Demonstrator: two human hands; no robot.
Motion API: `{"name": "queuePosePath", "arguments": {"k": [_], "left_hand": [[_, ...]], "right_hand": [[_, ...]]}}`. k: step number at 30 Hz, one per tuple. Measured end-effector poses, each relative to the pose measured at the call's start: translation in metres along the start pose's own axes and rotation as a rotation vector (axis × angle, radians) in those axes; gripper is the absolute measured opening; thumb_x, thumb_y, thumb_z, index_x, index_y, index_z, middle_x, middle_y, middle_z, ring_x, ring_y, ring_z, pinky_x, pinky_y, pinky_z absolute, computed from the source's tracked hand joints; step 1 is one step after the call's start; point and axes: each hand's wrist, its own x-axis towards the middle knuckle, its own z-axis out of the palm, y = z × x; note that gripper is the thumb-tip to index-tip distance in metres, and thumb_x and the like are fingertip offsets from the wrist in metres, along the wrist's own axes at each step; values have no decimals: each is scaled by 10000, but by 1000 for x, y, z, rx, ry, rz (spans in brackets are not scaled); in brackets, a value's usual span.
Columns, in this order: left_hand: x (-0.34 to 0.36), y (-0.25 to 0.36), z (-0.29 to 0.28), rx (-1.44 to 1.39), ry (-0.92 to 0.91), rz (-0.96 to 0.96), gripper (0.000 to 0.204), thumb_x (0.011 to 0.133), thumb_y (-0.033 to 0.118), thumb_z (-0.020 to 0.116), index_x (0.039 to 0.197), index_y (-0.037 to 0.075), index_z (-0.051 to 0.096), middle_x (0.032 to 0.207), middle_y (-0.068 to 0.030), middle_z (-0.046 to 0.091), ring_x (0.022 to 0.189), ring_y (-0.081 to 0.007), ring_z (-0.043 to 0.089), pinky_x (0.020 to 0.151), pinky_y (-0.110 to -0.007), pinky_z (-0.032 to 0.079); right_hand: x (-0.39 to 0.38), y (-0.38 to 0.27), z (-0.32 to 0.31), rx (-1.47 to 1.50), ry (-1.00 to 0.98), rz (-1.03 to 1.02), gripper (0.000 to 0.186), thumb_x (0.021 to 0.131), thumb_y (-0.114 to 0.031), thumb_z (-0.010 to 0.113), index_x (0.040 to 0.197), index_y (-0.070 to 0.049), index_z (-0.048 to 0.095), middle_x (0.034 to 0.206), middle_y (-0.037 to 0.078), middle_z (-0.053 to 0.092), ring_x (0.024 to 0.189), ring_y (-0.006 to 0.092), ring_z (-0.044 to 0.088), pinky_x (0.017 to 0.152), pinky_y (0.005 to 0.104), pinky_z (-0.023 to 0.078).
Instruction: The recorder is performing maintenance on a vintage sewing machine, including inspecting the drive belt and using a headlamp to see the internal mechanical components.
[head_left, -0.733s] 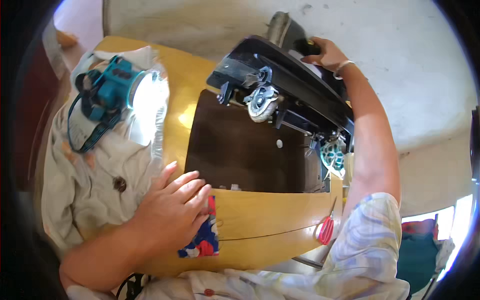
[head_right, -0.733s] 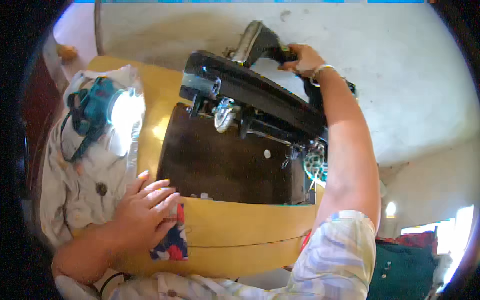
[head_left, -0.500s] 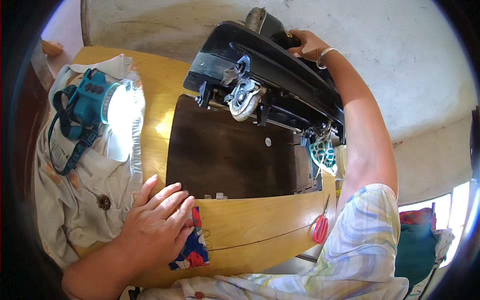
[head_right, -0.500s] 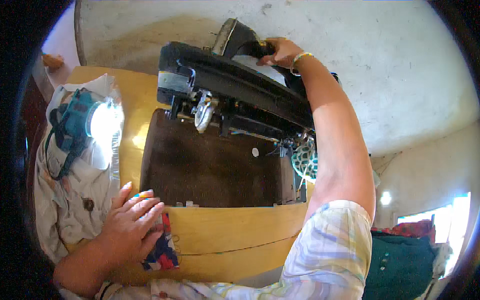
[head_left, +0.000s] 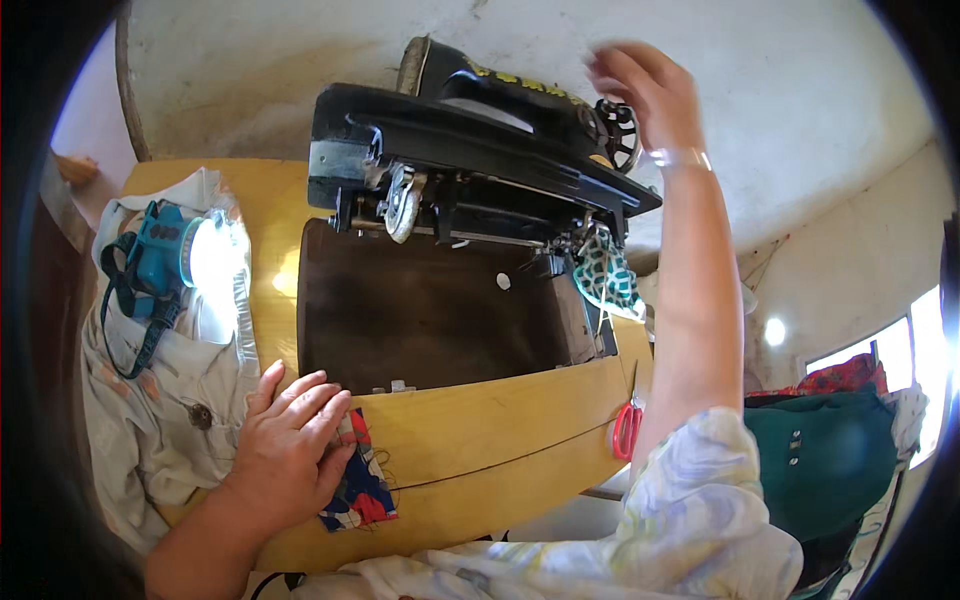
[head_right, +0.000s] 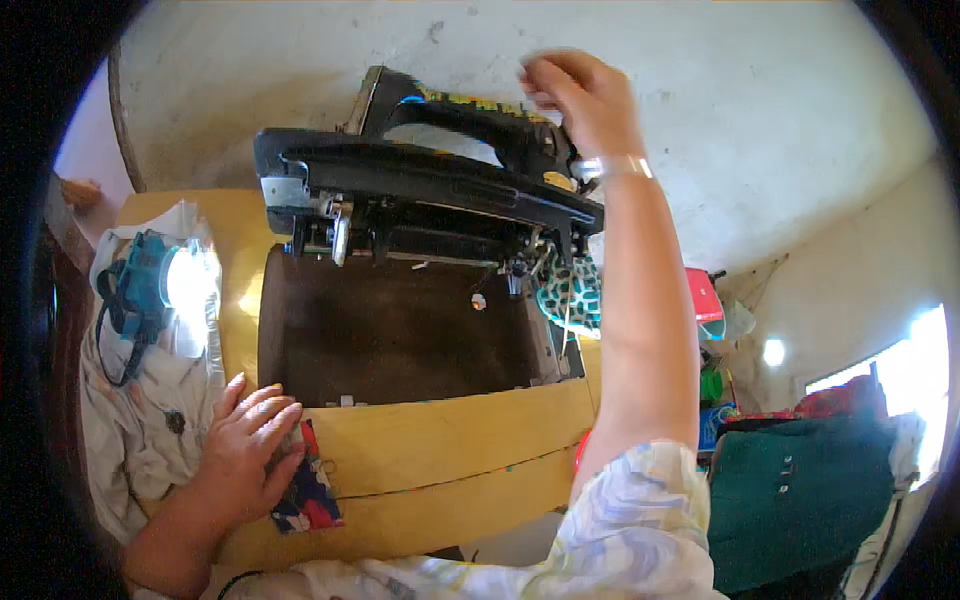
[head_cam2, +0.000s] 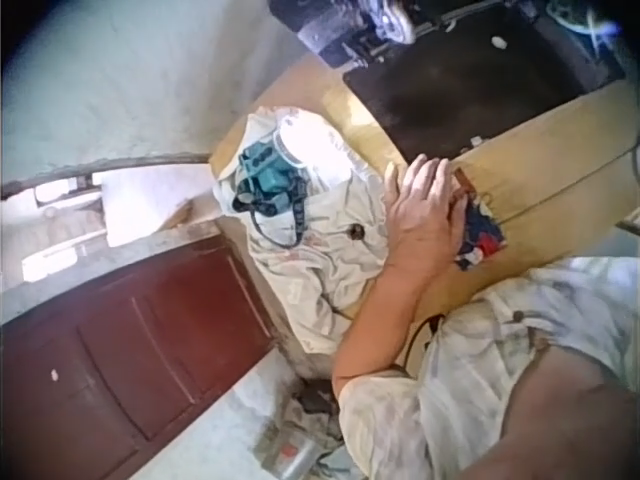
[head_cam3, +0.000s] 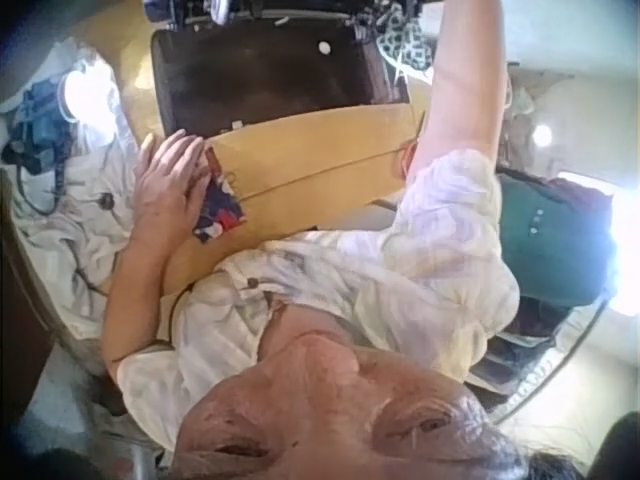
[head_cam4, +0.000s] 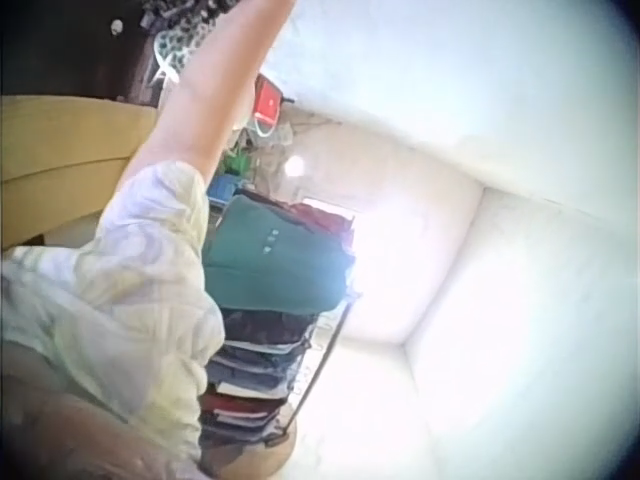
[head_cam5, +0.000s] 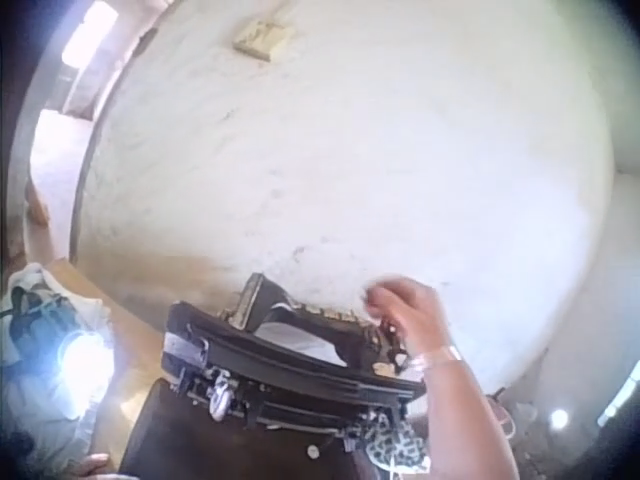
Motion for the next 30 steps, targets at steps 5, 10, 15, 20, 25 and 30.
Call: {"name": "queuePosePath", "arguments": {"k": [5,10,15,20,25,30], "left_hand": [[-9,2,-2,-22,-12,-59,362,726,158,591,1038,-11,524,1050,-167,545,1063,-319,476,991,-501,217],[0,4,2,-69,17,-7,352,729,162,582,1038,1,538,1038,-160,557,1062,-320,480,995,-492,219],[-6,2,1,-25,33,-13,368,722,177,595,1048,15,541,1044,-152,566,1059,-306,492,993,-484,233],[-3,5,1,-45,35,-26,344,723,174,600,1028,22,556,1034,-149,571,1064,-300,492,997,-486,229],[-9,5,2,-178,157,-13,302,704,112,625,977,-5,569,1059,-152,549,1063,-291,491,946,-422,326],[30,54,-33,-249,154,178,383,701,40,615,1066,-27,521,1106,-185,516,1075,-349,465,911,-379,377]], "right_hand": [[-155,4,42,472,54,550,187,781,-170,595,811,14,578,563,75,548,428,91,483,396,214,385],[-173,45,85,1032,345,766,242,798,-167,593,947,16,536,667,114,566,462,118,495,411,251,414],[-188,15,107,665,175,566,262,829,-202,531,651,-10,525,524,42,499,428,94,466,399,219,372],[-245,-30,85,405,-63,402,240,826,-155,539,639,-4,535,511,40,499,450,88,467,423,232,355],[-270,-53,67,91,-132,-17,82,780,-31,583,725,26,560,569,79,522,486,172,513,455,247,404],[-262,-62,48,53,9,-264,49,724,-1,611,745,-30,578,654,118,541,567,254,537,500,304,427]]}}
